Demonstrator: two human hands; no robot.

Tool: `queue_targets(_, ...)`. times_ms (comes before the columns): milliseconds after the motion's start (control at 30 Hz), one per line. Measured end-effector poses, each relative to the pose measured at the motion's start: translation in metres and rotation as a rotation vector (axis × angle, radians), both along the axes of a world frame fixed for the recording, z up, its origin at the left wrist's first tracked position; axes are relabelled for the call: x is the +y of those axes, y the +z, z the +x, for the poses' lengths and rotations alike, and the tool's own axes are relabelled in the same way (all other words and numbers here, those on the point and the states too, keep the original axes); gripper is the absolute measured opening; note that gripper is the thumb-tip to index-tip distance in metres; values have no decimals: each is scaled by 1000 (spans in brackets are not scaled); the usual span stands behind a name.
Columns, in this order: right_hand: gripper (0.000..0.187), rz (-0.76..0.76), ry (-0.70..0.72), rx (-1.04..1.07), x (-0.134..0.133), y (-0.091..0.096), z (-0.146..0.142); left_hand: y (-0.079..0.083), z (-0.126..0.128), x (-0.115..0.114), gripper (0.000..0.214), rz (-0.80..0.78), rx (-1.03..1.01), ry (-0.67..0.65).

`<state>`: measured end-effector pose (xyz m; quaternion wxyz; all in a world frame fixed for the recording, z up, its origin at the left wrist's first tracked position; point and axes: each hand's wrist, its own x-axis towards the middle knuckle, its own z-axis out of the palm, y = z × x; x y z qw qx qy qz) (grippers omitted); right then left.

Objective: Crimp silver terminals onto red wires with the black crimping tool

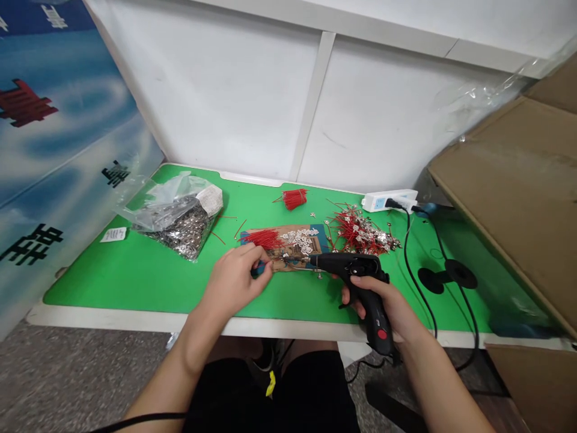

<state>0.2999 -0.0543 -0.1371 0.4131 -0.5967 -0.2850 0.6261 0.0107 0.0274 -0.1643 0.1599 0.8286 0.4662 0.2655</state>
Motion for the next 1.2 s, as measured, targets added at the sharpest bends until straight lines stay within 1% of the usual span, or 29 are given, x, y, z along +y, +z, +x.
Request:
queue_targets(300, 45, 16, 14, 20, -2, -3, 2, 0, 0, 0, 18, -2, 7, 5)
queue_targets(600, 46, 3, 8, 7, 0, -2, 1, 0, -1, 0, 17, 2, 8, -6)
queue_targets(867, 45, 8, 32, 22, -1, -2, 2, 2, -1, 2, 17, -14, 13, -10)
queue_targets(1100, 47, -21, 27, 28, 1, -2, 2, 2, 0, 0, 14, -8, 3, -1)
queue_targets(1200, 46, -25, 31, 31, 2, -1, 2, 5, 0, -1, 16, 3, -16, -1)
